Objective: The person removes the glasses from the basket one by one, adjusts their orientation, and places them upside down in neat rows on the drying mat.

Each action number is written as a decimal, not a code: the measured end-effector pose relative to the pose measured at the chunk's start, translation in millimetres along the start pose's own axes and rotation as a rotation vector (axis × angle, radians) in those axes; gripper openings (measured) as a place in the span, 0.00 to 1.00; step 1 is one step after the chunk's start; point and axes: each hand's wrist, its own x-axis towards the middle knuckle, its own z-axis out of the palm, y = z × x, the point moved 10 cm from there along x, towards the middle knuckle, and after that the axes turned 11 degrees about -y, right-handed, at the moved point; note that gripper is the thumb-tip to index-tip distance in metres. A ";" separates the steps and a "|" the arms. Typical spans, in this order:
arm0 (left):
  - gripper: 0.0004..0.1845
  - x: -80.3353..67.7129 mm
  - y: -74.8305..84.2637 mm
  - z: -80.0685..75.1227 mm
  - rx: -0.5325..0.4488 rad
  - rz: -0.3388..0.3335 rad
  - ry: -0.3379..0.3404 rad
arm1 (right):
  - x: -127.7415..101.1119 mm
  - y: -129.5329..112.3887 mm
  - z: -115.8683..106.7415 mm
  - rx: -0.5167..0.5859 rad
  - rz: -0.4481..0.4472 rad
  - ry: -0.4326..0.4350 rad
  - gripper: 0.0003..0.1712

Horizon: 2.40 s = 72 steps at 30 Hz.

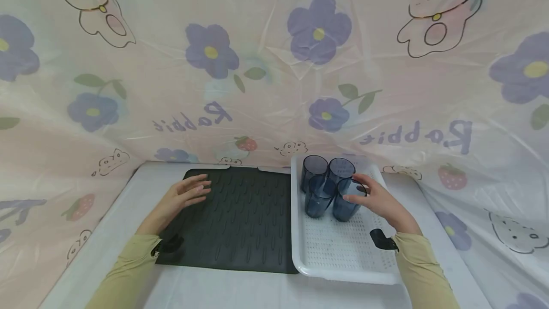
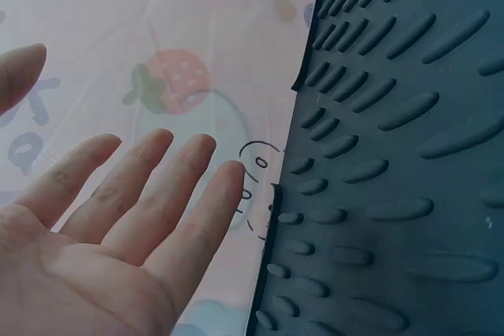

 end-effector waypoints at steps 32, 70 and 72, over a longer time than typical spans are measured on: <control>0.28 11.4 2.0 17.0 -0.012 0.018 -0.034 | 4.1 -10.9 0.8 -0.296 0.045 0.067 0.53; 0.26 11.4 4.9 28.8 -0.016 0.007 -0.051 | -57.5 -69.5 -31.2 -0.073 -0.150 0.351 0.43; 0.26 11.2 5.7 29.4 -0.022 0.009 -0.053 | -59.7 -75.3 -31.6 -0.071 -0.152 0.351 0.43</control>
